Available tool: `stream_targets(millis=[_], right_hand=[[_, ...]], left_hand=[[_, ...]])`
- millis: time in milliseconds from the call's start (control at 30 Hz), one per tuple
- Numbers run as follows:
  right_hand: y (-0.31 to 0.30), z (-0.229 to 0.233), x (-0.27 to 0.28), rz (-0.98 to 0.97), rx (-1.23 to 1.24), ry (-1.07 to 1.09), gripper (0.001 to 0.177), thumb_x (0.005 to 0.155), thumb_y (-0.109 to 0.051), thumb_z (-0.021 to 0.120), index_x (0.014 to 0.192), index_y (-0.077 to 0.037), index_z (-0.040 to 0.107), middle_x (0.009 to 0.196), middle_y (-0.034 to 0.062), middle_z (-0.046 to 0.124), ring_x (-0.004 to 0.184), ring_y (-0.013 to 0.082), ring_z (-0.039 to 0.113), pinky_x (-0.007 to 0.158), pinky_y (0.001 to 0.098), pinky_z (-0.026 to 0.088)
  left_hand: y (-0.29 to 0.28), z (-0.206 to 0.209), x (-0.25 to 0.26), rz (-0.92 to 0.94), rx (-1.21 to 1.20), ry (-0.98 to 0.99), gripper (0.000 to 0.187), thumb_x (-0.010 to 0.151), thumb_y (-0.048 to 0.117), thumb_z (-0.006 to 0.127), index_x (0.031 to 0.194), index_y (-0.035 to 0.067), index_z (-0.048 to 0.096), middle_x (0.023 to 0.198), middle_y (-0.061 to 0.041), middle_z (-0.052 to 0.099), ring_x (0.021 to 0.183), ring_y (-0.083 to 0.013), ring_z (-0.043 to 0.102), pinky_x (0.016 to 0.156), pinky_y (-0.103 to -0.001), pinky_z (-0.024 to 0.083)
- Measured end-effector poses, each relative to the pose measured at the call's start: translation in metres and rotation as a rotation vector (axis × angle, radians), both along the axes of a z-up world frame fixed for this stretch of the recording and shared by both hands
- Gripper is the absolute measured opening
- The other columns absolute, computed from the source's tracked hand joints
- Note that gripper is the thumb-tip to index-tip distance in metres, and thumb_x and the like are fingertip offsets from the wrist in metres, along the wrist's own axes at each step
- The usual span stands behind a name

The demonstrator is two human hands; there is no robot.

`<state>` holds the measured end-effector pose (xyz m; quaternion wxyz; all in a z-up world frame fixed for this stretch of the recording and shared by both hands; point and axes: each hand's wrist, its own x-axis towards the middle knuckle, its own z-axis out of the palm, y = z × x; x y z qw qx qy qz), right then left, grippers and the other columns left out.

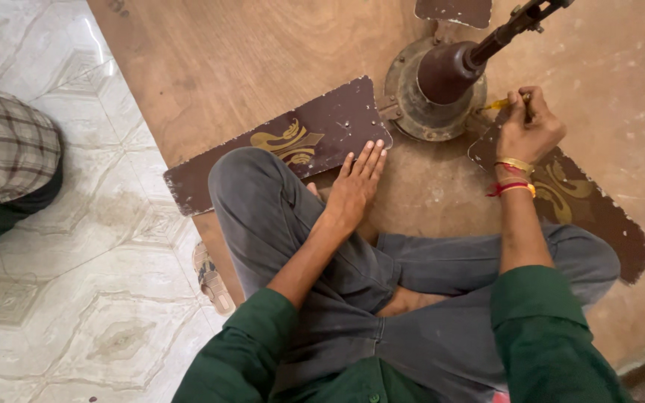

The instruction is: The person sits on the floor and uses a yellow screwdriver to tighten screws on the central hub of a ceiling fan lying on a wooden board. The person systematically works around the hub, adjusting the fan blades and securing the mounting points.

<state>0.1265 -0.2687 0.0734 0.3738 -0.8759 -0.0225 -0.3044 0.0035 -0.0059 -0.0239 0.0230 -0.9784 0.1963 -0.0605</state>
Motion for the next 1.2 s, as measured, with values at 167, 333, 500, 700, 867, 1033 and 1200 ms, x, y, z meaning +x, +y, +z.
stream_targets(millis=[167,333,500,700,867,1033,1200], right_hand=[[-0.005,0.010,-0.003,0.149,-0.018,0.011,0.007,0.102,0.007,0.069,0.107,0.003,0.068,0.078,0.0093,0.061,0.074,0.0050,0.052,0.066,0.0236,0.045],[-0.012,0.024,-0.002,0.251,-0.073,0.174,0.005,0.104,0.006,0.068,0.106,0.002,0.070,0.074,0.0083,0.057,0.070,0.0056,0.049,0.063,0.0253,0.041],[-0.026,0.034,0.016,0.415,-0.115,0.246,0.010,0.100,0.004,0.073,0.110,0.002,0.073,0.081,0.0086,0.065,0.076,0.0057,0.055,0.070,0.0250,0.047],[-0.027,0.033,0.024,0.501,-0.035,0.392,0.022,0.094,0.007,0.072,0.114,0.001,0.074,0.095,0.0069,0.074,0.086,0.0072,0.064,0.079,0.0241,0.052],[-0.012,0.021,0.009,0.392,0.025,0.215,0.020,0.098,0.011,0.065,0.114,0.002,0.072,0.098,0.0065,0.073,0.093,0.0085,0.069,0.084,0.0225,0.053],[-0.019,0.008,-0.007,0.163,0.099,0.151,0.012,0.098,0.009,0.070,0.108,0.003,0.071,0.091,0.0053,0.071,0.087,0.0075,0.066,0.080,0.0224,0.053],[-0.026,-0.011,-0.012,0.117,0.251,0.122,0.007,0.103,0.008,0.068,0.108,0.004,0.070,0.094,0.0042,0.071,0.089,0.0066,0.068,0.080,0.0225,0.055]], left_hand=[[0.001,-0.004,-0.001,-0.001,0.017,-0.001,0.069,0.096,0.017,0.046,0.161,0.001,0.027,0.172,-0.011,0.018,0.159,-0.0249,0.017,0.125,-0.045,0.024],[0.004,0.000,0.000,-0.017,0.036,0.001,0.071,0.094,0.017,0.048,0.160,0.000,0.028,0.171,-0.013,0.018,0.158,-0.0268,0.017,0.124,-0.046,0.024],[0.004,0.006,-0.003,-0.029,-0.035,0.033,0.071,0.094,0.016,0.048,0.159,-0.002,0.028,0.170,-0.014,0.019,0.157,-0.0282,0.017,0.123,-0.047,0.025],[0.005,0.006,-0.004,-0.023,-0.029,-0.015,0.071,0.093,0.014,0.048,0.160,0.000,0.029,0.171,-0.012,0.020,0.158,-0.0261,0.020,0.123,-0.045,0.027],[0.008,0.003,-0.001,-0.035,-0.055,-0.022,0.070,0.094,0.014,0.048,0.159,-0.001,0.029,0.170,-0.013,0.020,0.158,-0.0262,0.020,0.123,-0.045,0.028],[0.005,-0.004,-0.004,-0.018,-0.011,-0.038,0.070,0.094,0.015,0.048,0.160,0.001,0.029,0.171,-0.012,0.020,0.157,-0.0261,0.019,0.123,-0.045,0.028],[0.002,-0.009,-0.001,-0.023,-0.011,-0.055,0.068,0.096,0.015,0.047,0.160,0.002,0.029,0.171,-0.012,0.020,0.158,-0.0262,0.018,0.123,-0.046,0.027]])
